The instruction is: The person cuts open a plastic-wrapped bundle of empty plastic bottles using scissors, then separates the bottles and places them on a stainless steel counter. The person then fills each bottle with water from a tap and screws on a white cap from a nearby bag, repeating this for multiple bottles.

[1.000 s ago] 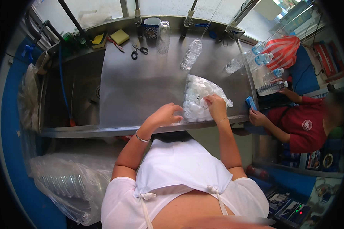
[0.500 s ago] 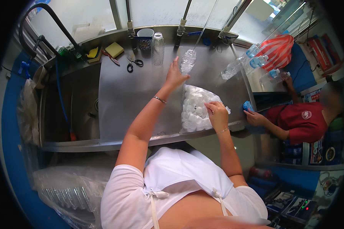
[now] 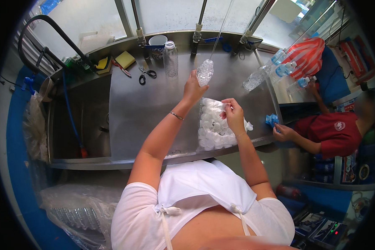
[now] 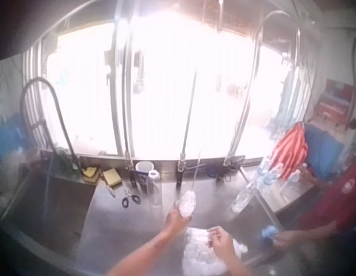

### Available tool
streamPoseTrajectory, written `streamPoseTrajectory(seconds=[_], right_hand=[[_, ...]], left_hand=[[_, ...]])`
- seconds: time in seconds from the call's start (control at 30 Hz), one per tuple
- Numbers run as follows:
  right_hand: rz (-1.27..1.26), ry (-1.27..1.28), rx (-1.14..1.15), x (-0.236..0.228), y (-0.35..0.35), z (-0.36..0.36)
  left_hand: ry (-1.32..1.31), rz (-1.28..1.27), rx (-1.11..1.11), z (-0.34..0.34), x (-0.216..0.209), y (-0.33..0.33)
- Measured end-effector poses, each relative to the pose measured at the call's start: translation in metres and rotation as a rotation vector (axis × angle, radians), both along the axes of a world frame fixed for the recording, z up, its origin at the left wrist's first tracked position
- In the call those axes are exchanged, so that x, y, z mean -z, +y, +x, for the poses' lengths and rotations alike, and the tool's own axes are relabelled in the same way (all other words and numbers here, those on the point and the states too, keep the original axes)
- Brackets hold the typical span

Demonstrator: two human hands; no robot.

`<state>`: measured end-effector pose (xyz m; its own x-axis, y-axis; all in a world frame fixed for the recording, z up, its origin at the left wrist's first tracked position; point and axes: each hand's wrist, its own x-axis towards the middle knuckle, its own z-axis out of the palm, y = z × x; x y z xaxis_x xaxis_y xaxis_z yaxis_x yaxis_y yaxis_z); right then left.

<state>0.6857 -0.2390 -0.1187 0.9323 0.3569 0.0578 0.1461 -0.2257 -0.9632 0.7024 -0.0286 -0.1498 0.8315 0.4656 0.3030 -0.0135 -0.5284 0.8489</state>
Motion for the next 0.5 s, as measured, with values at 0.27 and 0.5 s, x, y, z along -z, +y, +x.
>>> streamPoseTrajectory(seconds=[0.27, 0.5], right_hand=[[-0.706, -0.461, -0.368, 0.023, 0.052, 0.061], [0.428, 0.814, -0.274, 0.029, 0.107, 0.095]], left_hand=[[0.044, 0.035, 0.040, -0.020, -0.026, 0.012], [0.098, -0.083, -0.065, -0.042, -0.036, 0.020]])
